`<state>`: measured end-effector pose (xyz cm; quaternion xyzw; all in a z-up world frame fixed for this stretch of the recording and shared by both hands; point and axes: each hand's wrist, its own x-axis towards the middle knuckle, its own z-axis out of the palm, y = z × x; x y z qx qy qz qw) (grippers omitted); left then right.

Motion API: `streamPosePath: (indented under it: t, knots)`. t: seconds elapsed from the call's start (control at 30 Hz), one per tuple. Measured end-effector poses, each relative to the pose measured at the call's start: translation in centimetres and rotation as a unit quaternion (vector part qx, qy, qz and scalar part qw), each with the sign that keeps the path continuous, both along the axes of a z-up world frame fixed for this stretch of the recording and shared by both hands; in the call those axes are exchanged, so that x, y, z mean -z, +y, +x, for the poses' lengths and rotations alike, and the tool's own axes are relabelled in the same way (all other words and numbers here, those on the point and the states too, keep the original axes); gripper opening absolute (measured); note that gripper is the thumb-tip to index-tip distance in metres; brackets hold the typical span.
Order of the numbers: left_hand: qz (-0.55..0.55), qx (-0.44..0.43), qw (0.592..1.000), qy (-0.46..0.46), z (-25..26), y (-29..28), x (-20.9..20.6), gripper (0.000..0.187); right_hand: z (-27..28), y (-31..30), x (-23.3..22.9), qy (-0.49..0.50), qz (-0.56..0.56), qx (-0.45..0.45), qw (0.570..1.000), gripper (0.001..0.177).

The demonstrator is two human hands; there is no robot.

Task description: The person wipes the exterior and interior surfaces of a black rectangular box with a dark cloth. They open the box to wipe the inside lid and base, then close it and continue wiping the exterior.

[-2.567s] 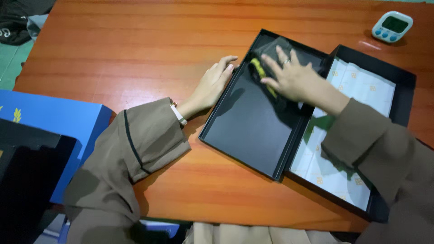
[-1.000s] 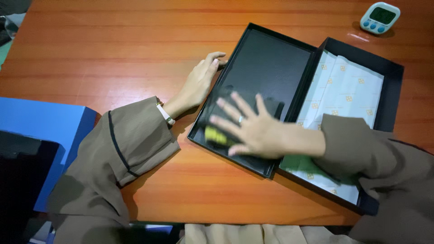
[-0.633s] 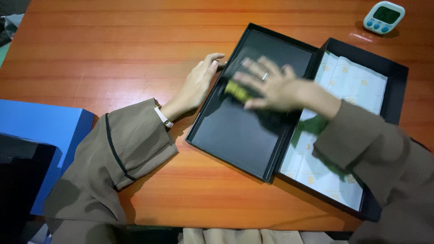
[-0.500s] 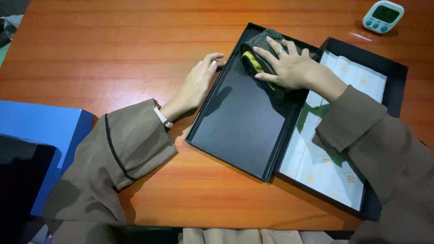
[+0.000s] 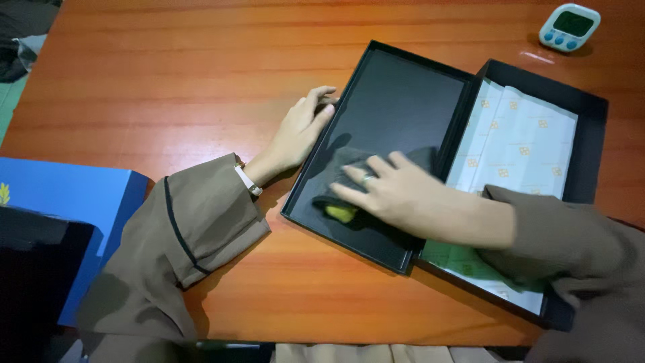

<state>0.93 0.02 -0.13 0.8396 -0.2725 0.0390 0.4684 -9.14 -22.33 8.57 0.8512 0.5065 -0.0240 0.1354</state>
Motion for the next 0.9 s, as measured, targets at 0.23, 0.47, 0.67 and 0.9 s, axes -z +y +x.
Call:
streamPosePath:
  t: [0.23, 0.47, 0.67, 0.9]
  knots:
    - [0.116, -0.003, 0.990, -0.082, -0.5, 0.1, 0.8, 0.071, -1.9, -12.2, -4.8, -0.303, -0.107, 0.169, 0.932, 0.080]
    - [0.249, 0.040, 0.966, -0.059, 1.2, 1.3, 1.0, 0.072, -4.7, -29.1, 1.7, -0.173, -0.020, 0.435, 0.883, 0.068]
    - [0.326, 0.151, 0.933, -0.008, 1.6, 3.1, -0.2, 0.080, -9.1, -32.6, 6.1, -0.125, 0.064, 0.433, 0.890, 0.086]
    - [0.308, 0.110, 0.945, 0.018, 1.9, 3.8, -3.8, 0.055, -8.1, -25.4, 4.0, -0.058, 0.045, 0.495, 0.866, 0.109]
